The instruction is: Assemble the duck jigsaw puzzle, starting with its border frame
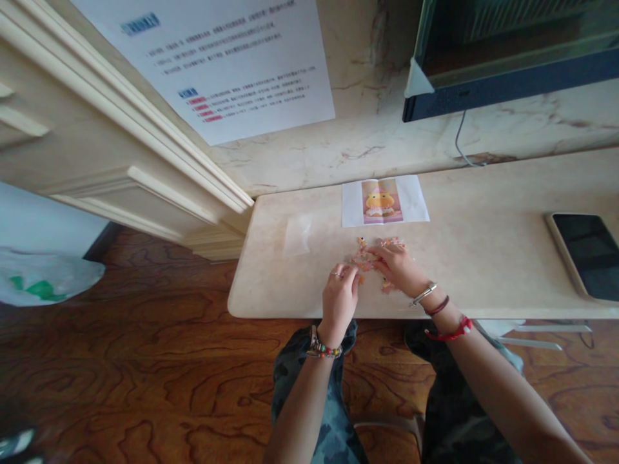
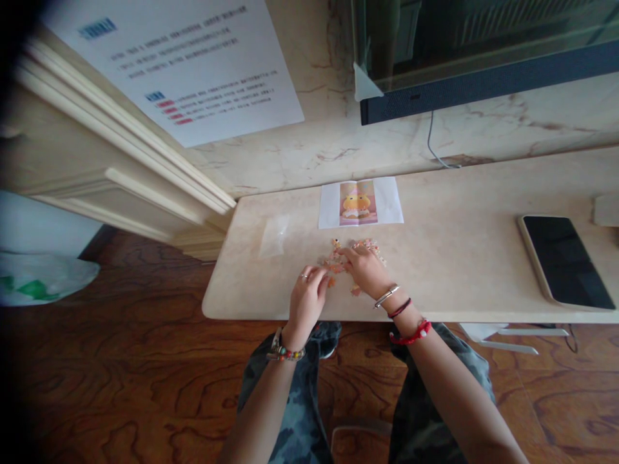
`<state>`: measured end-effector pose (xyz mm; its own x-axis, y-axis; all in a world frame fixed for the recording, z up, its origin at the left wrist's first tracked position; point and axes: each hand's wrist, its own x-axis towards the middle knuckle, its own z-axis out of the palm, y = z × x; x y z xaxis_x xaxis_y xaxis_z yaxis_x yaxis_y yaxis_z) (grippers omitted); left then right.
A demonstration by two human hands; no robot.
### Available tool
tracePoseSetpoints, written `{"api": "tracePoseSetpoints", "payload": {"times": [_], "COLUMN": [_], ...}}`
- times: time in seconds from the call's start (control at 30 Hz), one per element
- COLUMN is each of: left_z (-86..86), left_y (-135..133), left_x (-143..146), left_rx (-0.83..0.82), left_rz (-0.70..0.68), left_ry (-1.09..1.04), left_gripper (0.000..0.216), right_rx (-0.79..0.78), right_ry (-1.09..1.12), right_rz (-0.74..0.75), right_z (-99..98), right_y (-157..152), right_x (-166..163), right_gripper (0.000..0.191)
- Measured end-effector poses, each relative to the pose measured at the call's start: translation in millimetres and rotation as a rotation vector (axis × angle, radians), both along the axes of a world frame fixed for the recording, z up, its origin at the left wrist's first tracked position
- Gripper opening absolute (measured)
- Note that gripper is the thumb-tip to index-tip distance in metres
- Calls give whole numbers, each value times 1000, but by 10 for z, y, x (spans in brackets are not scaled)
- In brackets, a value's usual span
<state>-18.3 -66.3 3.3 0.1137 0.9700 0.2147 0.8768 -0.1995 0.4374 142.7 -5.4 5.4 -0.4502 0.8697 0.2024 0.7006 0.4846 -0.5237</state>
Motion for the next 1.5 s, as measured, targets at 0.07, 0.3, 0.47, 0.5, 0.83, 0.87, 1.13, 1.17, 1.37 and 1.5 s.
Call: {"api": "tracePoseSetpoints", "payload": {"times": [0.07, 0.3, 0.47, 0.5, 0.83, 0.87, 1.13, 1.17, 1.37, 1.5], "left_z": [7, -37, -78, -74, 30, 35, 105, 111, 129, 143], "left_y": [-22, -134, -51, -17, 86, 64, 3, 16, 30, -5], "left_x": [7, 132, 282, 298, 331, 317, 214, 219, 167, 50], "left_rx": [25, 100, 82, 77, 47, 49, 73, 72, 64, 76], "left_rz": [-53, -83, -103, -105, -154, -156, -84, -69, 11, 87], "left_ry": [42, 57, 31, 27, 94, 101, 164, 188, 260, 281], "left_gripper": [23, 19, 21, 22, 10, 10, 13, 14, 13, 9], "right_rx": [16, 27, 53, 44, -5, -8, -2, 5, -5, 12], "right_ry": [71, 189, 206, 181, 101, 116, 155, 150, 168, 255], "right_rz": [-42, -63, -38, 18, 125, 112, -41, -70, -128, -197], "right_z": [-21, -61, 16, 31, -65, -71, -60, -67, -74, -26], "right_y": [21, 82, 44, 27, -187, -197, -236, -241, -252, -239], "right_x": [18, 51, 219, 276, 668, 697, 739, 700, 532, 627], "right_gripper": [14, 12, 14, 14, 24, 25, 18, 16, 10, 12]}}
